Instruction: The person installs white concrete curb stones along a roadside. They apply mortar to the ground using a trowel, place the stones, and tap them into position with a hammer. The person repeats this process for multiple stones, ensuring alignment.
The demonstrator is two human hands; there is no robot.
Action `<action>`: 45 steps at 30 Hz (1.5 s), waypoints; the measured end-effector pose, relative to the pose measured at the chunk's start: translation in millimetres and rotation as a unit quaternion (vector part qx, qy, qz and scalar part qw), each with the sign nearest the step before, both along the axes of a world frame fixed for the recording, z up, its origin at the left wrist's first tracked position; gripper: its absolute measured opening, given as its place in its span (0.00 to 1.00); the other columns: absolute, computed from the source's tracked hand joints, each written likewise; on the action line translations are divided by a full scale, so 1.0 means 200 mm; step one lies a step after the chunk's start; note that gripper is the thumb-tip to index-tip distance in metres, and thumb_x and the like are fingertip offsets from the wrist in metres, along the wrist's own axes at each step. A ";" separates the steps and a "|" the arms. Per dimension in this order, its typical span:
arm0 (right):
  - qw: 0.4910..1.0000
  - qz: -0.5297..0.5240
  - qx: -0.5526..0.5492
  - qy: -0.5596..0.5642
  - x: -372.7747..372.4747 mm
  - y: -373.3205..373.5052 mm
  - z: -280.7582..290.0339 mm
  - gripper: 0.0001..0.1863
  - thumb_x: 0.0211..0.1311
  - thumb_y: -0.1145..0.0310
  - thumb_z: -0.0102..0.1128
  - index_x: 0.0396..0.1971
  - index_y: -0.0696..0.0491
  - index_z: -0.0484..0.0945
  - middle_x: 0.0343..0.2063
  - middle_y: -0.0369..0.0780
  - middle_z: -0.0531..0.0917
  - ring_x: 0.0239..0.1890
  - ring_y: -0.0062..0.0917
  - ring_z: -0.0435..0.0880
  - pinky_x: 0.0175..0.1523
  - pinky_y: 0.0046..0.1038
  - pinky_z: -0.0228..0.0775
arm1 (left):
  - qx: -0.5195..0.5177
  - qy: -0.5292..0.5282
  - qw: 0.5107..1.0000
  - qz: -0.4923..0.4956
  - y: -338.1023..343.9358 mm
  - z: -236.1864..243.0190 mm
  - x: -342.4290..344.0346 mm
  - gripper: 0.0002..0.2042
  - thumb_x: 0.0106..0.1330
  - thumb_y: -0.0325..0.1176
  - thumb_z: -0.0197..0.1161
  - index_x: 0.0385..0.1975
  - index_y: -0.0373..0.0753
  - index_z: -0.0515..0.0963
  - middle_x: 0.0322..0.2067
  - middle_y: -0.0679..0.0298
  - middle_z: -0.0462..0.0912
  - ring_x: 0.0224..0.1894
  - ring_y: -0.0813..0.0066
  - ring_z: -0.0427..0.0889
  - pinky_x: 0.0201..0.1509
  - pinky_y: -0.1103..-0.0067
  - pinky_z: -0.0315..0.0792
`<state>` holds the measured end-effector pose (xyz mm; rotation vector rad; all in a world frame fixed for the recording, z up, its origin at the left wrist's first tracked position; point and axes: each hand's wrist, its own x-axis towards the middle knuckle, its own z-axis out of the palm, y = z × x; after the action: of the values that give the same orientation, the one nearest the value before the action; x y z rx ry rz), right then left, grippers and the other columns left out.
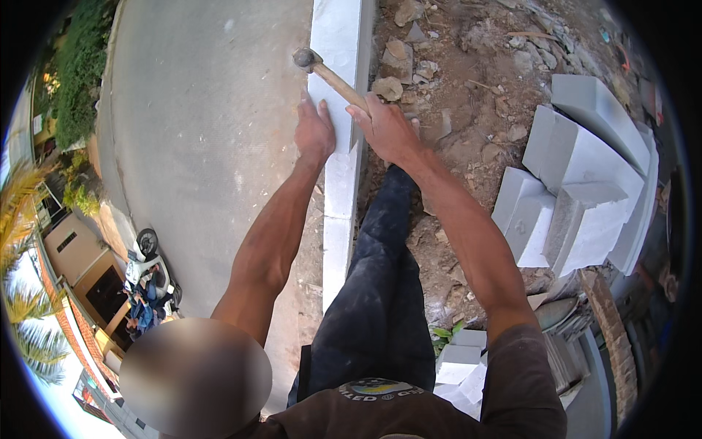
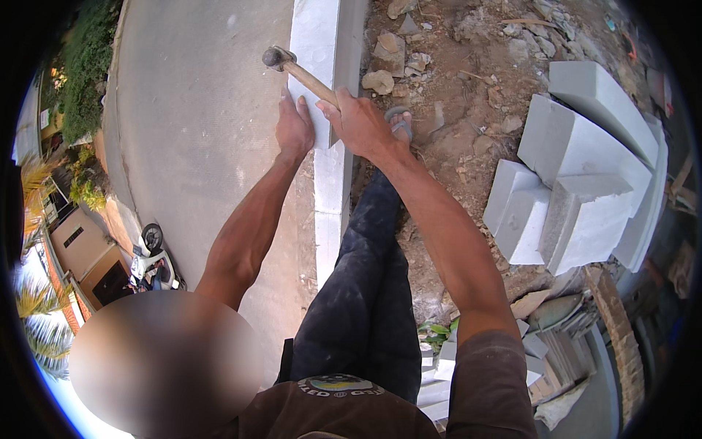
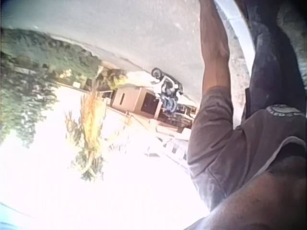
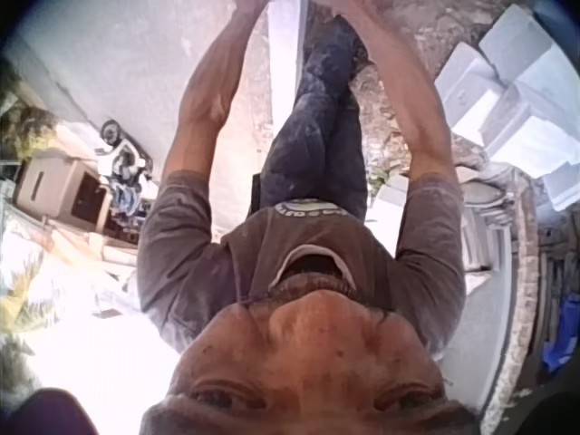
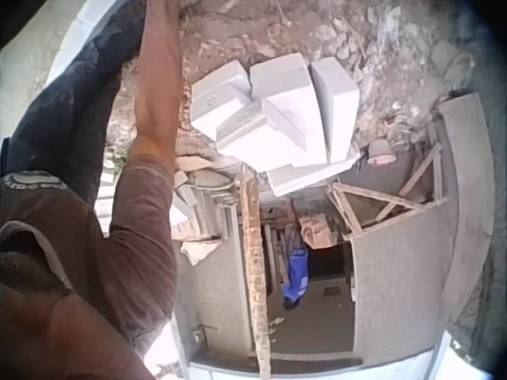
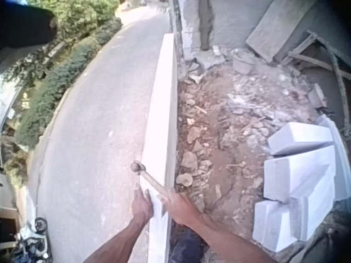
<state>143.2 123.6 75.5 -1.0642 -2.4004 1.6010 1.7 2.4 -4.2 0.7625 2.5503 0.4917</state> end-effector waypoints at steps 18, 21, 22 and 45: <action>0.944 -0.170 -0.085 -0.271 1.47 -0.76 0.41 0.25 0.64 0.54 0.68 0.44 0.64 0.78 0.34 0.59 0.85 0.42 0.57 0.86 0.48 0.51 0.78 | 0.080 -0.090 0.992 -0.042 -0.33 0.35 -0.01 0.29 0.80 0.40 0.50 0.72 0.23 0.59 0.60 0.31 0.74 0.66 0.35 0.72 0.71 0.58 0.66; 0.902 -0.194 -0.128 -0.364 1.85 -0.96 0.56 0.28 0.58 0.53 0.71 0.46 0.63 0.81 0.39 0.58 0.87 0.47 0.53 0.87 0.54 0.47 0.79 | 0.036 -0.264 0.958 -0.104 -0.63 0.63 0.16 0.28 0.80 0.48 0.51 0.66 0.27 0.71 0.54 0.37 0.82 0.58 0.45 0.82 0.63 0.64 0.74; 0.883 -0.179 -0.152 -0.407 1.82 -0.99 0.64 0.28 0.59 0.51 0.70 0.46 0.62 0.83 0.40 0.58 0.87 0.48 0.51 0.87 0.55 0.45 0.80 | 0.037 -0.244 0.959 -0.137 -0.88 0.60 0.09 0.28 0.79 0.48 0.52 0.64 0.27 0.73 0.53 0.38 0.83 0.56 0.47 0.84 0.60 0.64 0.76; 0.880 -0.148 -0.219 -0.394 1.72 -0.63 0.73 0.34 0.64 0.41 0.62 0.43 0.64 0.86 0.44 0.58 0.87 0.49 0.50 0.88 0.55 0.45 0.80 | -0.077 -0.361 0.930 -0.006 -0.54 1.20 -0.16 0.19 0.74 0.42 0.59 0.53 0.32 0.82 0.38 0.63 0.87 0.36 0.73 0.85 0.37 0.76 0.77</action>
<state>487.0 -1.8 221.9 -2.4377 -2.0585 1.8800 -29.8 -105.0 235.5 0.4274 1.8649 0.4534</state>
